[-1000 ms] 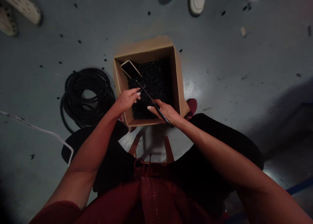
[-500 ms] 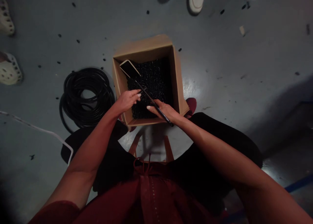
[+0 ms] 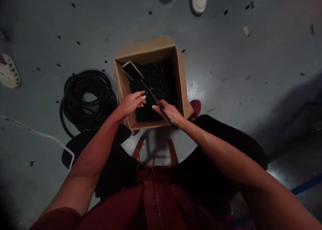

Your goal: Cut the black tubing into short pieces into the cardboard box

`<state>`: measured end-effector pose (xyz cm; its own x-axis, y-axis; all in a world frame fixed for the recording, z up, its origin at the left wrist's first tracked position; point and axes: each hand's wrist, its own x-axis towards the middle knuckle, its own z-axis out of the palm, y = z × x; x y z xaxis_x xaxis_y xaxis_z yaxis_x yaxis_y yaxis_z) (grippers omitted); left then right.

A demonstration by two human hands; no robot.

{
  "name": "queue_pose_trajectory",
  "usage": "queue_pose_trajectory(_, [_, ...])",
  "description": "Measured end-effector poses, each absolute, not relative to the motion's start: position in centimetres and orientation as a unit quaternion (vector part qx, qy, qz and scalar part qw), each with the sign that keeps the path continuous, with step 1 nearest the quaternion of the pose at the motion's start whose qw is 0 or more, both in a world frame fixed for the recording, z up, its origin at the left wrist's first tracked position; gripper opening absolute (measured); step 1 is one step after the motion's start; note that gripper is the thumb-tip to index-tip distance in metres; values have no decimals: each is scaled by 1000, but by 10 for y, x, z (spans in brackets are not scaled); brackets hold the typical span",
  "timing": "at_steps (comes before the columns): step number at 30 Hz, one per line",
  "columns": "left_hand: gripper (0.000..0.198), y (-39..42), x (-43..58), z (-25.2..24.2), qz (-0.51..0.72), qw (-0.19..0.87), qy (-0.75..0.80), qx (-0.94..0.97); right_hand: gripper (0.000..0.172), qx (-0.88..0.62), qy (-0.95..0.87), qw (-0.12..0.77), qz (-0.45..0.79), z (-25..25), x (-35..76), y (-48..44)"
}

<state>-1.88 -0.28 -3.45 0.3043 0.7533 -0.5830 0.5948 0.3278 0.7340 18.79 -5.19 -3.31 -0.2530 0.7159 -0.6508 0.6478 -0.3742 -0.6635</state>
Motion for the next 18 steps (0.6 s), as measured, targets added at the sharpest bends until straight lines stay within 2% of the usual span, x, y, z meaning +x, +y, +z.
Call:
queue_pose_trajectory(4, [22,-1,-22,-32,36,574,578,579,37,-626,-539,44,561,-37,193,-48])
queue_pose_trajectory(10, [31,-2,-25,-33,5,538,562,628,35,-622,-541,19,565,-35,194,-48])
queue_pose_trajectory(18, [30,-3,-26,-42,-42,509,560,653,33,-624,-569,-5,536,-44,193,-55])
